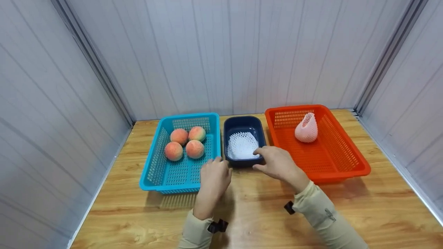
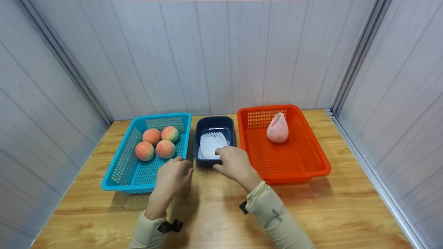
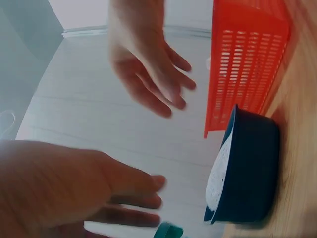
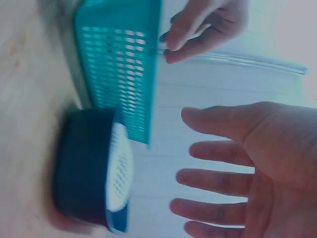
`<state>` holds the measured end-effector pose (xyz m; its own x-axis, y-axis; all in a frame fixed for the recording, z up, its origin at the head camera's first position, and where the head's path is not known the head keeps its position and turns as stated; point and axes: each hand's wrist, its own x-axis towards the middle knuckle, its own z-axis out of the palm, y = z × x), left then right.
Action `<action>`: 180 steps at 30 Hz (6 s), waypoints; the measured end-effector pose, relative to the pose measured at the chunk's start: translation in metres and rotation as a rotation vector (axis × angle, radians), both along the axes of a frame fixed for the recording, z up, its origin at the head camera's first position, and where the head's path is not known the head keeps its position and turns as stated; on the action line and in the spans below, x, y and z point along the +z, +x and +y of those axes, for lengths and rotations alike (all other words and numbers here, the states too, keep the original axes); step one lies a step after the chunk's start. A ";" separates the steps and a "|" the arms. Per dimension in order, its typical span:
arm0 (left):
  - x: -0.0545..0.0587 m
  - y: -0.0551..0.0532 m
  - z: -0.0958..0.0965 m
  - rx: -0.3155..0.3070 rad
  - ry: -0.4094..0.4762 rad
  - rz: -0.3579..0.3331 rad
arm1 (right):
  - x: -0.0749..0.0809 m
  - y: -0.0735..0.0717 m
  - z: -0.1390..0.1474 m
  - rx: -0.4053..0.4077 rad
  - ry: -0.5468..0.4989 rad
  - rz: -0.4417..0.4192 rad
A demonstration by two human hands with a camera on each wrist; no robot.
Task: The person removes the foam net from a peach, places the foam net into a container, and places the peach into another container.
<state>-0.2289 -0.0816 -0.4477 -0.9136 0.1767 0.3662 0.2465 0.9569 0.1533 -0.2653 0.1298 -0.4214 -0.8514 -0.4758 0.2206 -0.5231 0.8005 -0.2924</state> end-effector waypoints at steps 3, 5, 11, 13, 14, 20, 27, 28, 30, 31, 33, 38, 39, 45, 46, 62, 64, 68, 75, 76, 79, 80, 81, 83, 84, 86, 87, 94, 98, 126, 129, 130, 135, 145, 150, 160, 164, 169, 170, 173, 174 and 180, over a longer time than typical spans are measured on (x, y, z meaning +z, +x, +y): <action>0.001 -0.001 0.012 -0.104 0.034 0.041 | 0.015 0.004 0.014 -0.009 -0.009 -0.034; 0.000 -0.001 0.024 -0.210 0.046 0.077 | 0.025 0.004 0.023 -0.026 -0.013 -0.056; -0.007 -0.005 0.068 -0.544 0.015 0.154 | 0.044 -0.013 0.048 -0.075 -0.001 -0.091; -0.009 -0.008 0.082 -0.616 -0.002 0.167 | 0.046 -0.023 0.055 -0.095 0.004 -0.110; -0.010 -0.010 0.088 -0.640 -0.009 0.174 | 0.048 -0.028 0.058 -0.108 0.005 -0.127; -0.019 -0.024 0.108 -0.691 -0.037 0.181 | 0.048 -0.061 0.073 -0.181 0.039 -0.179; -0.033 -0.028 0.119 -0.723 -0.054 0.184 | 0.036 -0.097 0.100 -0.236 0.092 -0.204; -0.034 -0.028 0.120 -0.730 -0.056 0.193 | 0.034 -0.101 0.105 -0.245 0.095 -0.208; -0.037 -0.029 0.124 -0.741 -0.061 0.210 | 0.031 -0.109 0.114 -0.263 0.088 -0.222; -0.039 -0.029 0.126 -0.744 -0.064 0.218 | 0.029 -0.113 0.118 -0.268 0.082 -0.236; -0.041 -0.029 0.128 -0.749 -0.070 0.228 | 0.025 -0.119 0.126 -0.284 0.075 -0.268; -0.046 -0.027 0.131 -0.769 -0.052 0.236 | 0.013 -0.133 0.136 -0.294 0.054 -0.320; -0.047 -0.026 0.132 -0.774 -0.046 0.237 | 0.011 -0.136 0.137 -0.296 0.051 -0.326; -0.051 -0.023 0.136 -0.747 -0.001 0.177 | -0.007 -0.156 0.150 -0.329 0.053 -0.385; -0.050 -0.022 0.136 -0.738 0.009 0.162 | -0.010 -0.161 0.152 -0.337 0.058 -0.388; -0.041 -0.025 0.139 -0.725 0.087 0.108 | -0.045 -0.191 0.175 -0.314 0.080 -0.429; -0.042 -0.025 0.140 -0.729 0.091 0.105 | -0.052 -0.191 0.179 -0.332 0.069 -0.440; -0.043 -0.024 0.140 -0.738 0.105 0.109 | -0.067 -0.190 0.180 -0.359 0.040 -0.427; -0.045 -0.022 0.135 -0.716 0.124 0.091 | -0.079 -0.190 0.173 -0.369 -0.008 -0.397; -0.045 -0.022 0.135 -0.717 0.127 0.090 | -0.079 -0.189 0.173 -0.372 -0.014 -0.392; -0.044 -0.023 0.134 -0.723 0.133 0.089 | -0.076 -0.188 0.173 -0.369 -0.016 -0.373; -0.045 -0.023 0.135 -0.725 0.134 0.089 | -0.075 -0.187 0.173 -0.363 -0.014 -0.368; -0.045 -0.023 0.135 -0.727 0.133 0.090 | -0.073 -0.186 0.173 -0.360 -0.013 -0.370; -0.045 -0.023 0.134 -0.730 0.132 0.094 | -0.067 -0.185 0.172 -0.349 -0.005 -0.375; -0.045 -0.023 0.134 -0.733 0.132 0.098 | -0.063 -0.185 0.172 -0.345 -0.002 -0.379; -0.045 -0.024 0.134 -0.734 0.135 0.104 | -0.052 -0.185 0.173 -0.333 0.013 -0.378; -0.045 -0.024 0.134 -0.732 0.139 0.106 | -0.046 -0.184 0.173 -0.328 0.017 -0.385; -0.046 -0.025 0.135 -0.733 0.154 0.117 | -0.004 -0.171 0.168 -0.243 0.094 -0.372; -0.044 -0.026 0.136 -0.722 0.136 0.135 | 0.015 -0.159 0.155 -0.171 0.113 -0.294; -0.032 -0.015 0.124 -0.746 0.062 0.237 | 0.044 -0.074 0.113 0.006 0.152 -0.194; -0.027 -0.010 0.111 -0.738 0.084 0.273 | 0.042 -0.069 0.111 0.026 0.136 -0.192; -0.025 -0.009 0.106 -0.727 0.087 0.282 | 0.042 -0.067 0.111 0.036 0.134 -0.190; -0.015 -0.001 0.074 -0.614 0.029 0.280 | 0.041 -0.060 0.109 0.074 0.121 -0.168; 0.007 0.018 0.018 -0.398 -0.024 0.148 | 0.042 -0.045 0.108 0.128 0.105 -0.149; 0.014 0.029 -0.004 -0.256 -0.041 0.038 | 0.046 -0.034 0.102 0.152 0.101 -0.145; 0.011 0.030 -0.031 -0.105 -0.050 -0.133 | 0.049 -0.011 0.078 0.267 0.104 -0.095; 0.009 0.028 -0.036 -0.083 -0.039 -0.191 | 0.051 -0.003 0.068 0.302 0.115 -0.082; 0.005 0.027 -0.040 -0.076 -0.026 -0.214 | 0.047 0.001 0.056 0.332 0.128 -0.084; 0.004 0.026 -0.041 -0.077 -0.025 -0.214 | 0.046 0.002 0.054 0.333 0.130 -0.088; 0.001 0.026 -0.043 -0.078 -0.020 -0.209 | 0.040 0.003 0.048 0.339 0.131 -0.096; 0.000 0.027 -0.043 -0.079 -0.020 -0.207 | 0.038 0.004 0.046 0.338 0.134 -0.101; -0.003 0.028 -0.044 -0.080 -0.048 -0.185 | 0.025 0.005 0.032 0.361 0.127 -0.114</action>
<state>-0.2007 -0.1256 -0.4512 -0.9469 0.2644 0.1827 0.2936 0.9429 0.1572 -0.2599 0.1623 -0.3966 -0.6398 -0.7666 0.0547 -0.7476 0.6043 -0.2756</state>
